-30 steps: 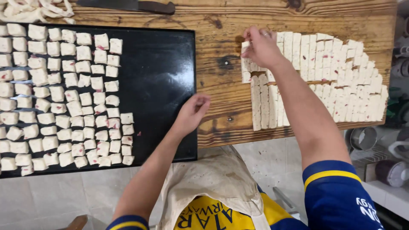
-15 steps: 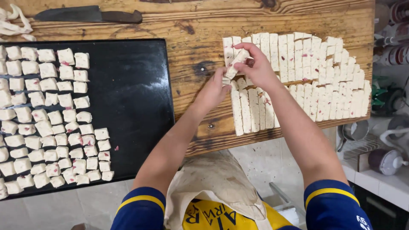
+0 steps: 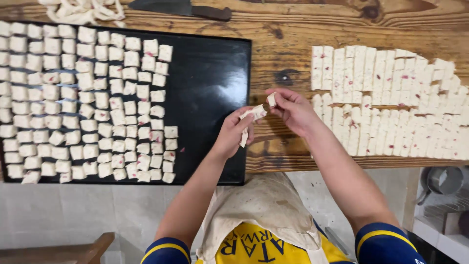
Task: Arrange small pieces of dough onto a baking tray in a grid pattern.
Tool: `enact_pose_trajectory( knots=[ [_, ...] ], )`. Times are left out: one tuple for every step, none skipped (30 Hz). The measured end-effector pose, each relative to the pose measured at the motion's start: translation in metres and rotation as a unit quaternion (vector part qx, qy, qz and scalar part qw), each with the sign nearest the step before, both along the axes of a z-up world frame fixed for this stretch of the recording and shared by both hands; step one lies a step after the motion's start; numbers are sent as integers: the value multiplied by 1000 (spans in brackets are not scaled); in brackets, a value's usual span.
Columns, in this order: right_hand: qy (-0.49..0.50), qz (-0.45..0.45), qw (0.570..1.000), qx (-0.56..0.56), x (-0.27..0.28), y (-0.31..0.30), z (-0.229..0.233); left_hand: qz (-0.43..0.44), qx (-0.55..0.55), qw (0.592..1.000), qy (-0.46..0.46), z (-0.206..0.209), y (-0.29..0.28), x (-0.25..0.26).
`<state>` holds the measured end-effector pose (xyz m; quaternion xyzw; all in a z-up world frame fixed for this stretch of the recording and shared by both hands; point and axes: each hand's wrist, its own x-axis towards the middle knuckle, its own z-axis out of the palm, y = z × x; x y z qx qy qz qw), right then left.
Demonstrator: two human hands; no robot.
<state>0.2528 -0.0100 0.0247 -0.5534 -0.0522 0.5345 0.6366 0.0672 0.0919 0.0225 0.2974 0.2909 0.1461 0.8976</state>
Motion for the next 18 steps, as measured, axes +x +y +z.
enact_pose_trajectory(
  knots=[
    [9,7,1000,2,-17,12,1,7,2,1000,9,9,5,-23],
    [-68,40,997,-10,-35,23,1,26,-25,999,12,18,10,-47],
    [-144,76,987,-20,-53,36,2,49,-52,997,15,27,14,-71],
    [-135,86,987,-15,-74,50,-8,60,-49,997,24,23,14,-99],
    [-184,120,976,0,-91,65,-16,76,-38,995,44,18,15,-123],
    [-233,154,960,17,-108,79,-23,91,-27,993,63,14,16,-146],
    [-232,154,960,19,-125,95,-23,92,-25,993,64,8,19,-167],
    [-320,175,931,-26,-140,111,-23,107,-4,990,96,2,22,-187],
    [-405,195,890,-70,-155,125,-22,122,16,984,127,-5,24,-207],
    [-406,196,890,-69,-168,137,-21,123,16,984,127,-14,26,-219],
    [-446,213,868,-51,-180,148,-21,158,8,979,126,-23,28,-231],
    [-485,230,843,-32,-193,159,-20,193,0,973,125,-33,30,-243],
    [-486,230,843,-31,-198,163,-30,194,0,973,124,-33,35,-247],
    [-584,206,785,-14,-202,166,-41,193,2,973,124,-34,40,-250],
    [-674,179,717,2,-206,168,-51,191,3,974,124,-34,44,-254],
    [-674,180,716,1,-215,165,-37,191,2,974,124,-32,48,-255],
    [-551,179,815,-18,-221,164,-22,192,-2,975,116,-30,55,-253],
    [-413,173,893,-37,-227,163,-7,192,-6,975,108,-28,61,-251]
  ],
)
